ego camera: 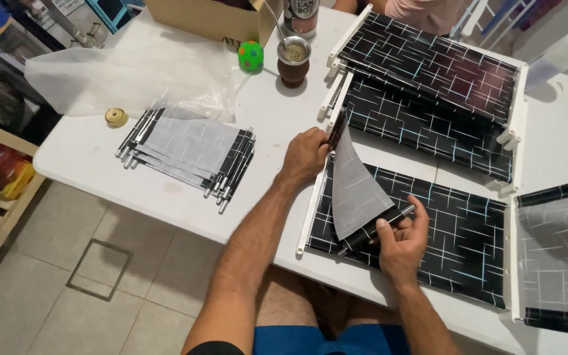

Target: Assembling a multi-tier modular shelving unit by inserting metal rods into plastic corner connectors and attaching fabric shelf liners.

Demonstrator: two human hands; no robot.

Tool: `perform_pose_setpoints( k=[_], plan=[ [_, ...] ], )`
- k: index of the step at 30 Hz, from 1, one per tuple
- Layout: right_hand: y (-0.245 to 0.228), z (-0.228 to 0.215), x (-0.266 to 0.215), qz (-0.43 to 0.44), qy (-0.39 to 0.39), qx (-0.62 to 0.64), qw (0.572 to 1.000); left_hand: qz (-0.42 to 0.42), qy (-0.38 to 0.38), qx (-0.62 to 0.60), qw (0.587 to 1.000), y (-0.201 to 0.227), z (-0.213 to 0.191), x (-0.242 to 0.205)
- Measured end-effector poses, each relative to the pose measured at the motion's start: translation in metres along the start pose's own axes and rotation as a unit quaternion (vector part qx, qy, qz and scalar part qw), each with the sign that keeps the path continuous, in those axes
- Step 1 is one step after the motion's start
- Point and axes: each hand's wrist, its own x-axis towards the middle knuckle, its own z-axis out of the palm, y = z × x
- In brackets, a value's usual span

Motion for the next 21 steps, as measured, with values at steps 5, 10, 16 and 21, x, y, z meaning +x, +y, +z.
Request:
perform_pose_setpoints(
  k=[5,10,16,21],
  plan=[
    [-0.003,0.001,-0.001,-0.002,-0.008,-0.001,1.000,-0.022,-0.003,0.011,1.000,0.000,0.004,-0.002],
    [-0.052,0.018,-0.001,0.048,-0.006,-0.133,0.990,-0.012,-0.038,-0.013,0.999,0.025,-0.020,-0.006],
    [-0.055,0.025,-0.002,0.045,0.022,-0.124,0.991,-0.093,-0.072,-0.054,0.992,0.053,-0.045,-0.014],
    [-0.062,0.027,0.000,0.064,0.037,-0.143,0.987,-0.075,-0.038,-0.038,0.996,0.045,-0.037,-0.004]
  ],
)
